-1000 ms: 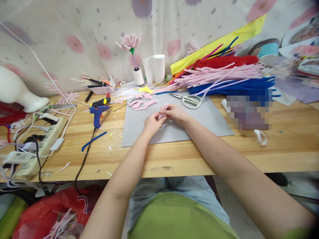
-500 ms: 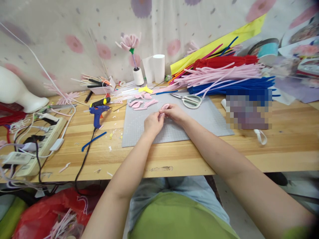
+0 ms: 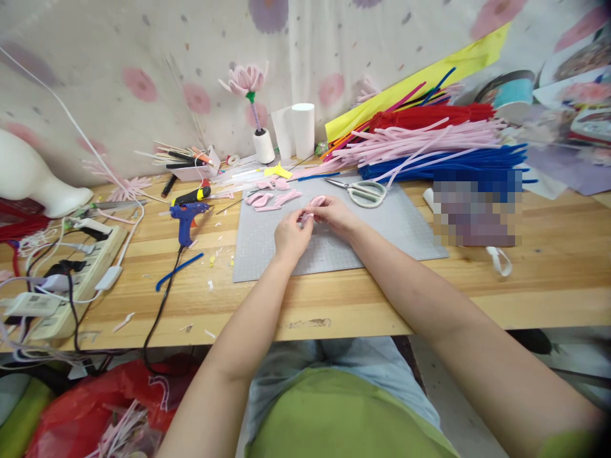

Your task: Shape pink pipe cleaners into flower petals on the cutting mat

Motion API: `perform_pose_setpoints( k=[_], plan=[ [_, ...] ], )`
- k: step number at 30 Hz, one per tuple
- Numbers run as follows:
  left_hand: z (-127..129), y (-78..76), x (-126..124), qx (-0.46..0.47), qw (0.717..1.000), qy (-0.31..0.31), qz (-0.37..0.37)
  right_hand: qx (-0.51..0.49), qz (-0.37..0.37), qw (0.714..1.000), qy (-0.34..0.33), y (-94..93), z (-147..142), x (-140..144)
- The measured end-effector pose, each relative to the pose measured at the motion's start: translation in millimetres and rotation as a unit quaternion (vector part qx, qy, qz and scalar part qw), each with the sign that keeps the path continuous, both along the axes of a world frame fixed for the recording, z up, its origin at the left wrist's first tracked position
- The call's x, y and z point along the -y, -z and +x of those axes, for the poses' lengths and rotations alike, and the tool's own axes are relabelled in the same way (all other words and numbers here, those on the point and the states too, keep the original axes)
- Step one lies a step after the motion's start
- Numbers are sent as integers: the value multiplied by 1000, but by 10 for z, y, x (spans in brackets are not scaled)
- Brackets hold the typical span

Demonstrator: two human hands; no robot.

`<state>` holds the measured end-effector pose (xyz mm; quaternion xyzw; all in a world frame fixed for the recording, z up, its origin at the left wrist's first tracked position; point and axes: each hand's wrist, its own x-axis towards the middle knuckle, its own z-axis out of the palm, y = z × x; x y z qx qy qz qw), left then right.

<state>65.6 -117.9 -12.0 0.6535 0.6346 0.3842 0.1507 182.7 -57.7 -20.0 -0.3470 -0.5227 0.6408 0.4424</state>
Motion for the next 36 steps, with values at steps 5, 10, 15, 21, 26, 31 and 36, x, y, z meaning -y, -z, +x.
perform_pose_setpoints(
  k=[5,10,15,21,26,31,36],
  plan=[
    [-25,53,-25,92,995,-25,-18,13,11,1000,4,-10,9,9],
    [-23,118,-107,200,977,-42,-61,23,18,1000,-6,24,3,10],
    [-10,30,-127,416,894,-32,-165,19,57,997,-46,37,15,17],
    [-44,-86,-97,504,835,2,-222,29,65,996,-59,-10,57,26],
    [-87,-67,-118,518,816,23,-257,23,64,995,-71,-1,73,5],
    [-43,-67,-99,502,834,10,-231,42,77,994,-63,-26,60,15],
    [89,-47,-58,508,830,16,-231,58,66,994,-65,-71,52,36]
  ],
)
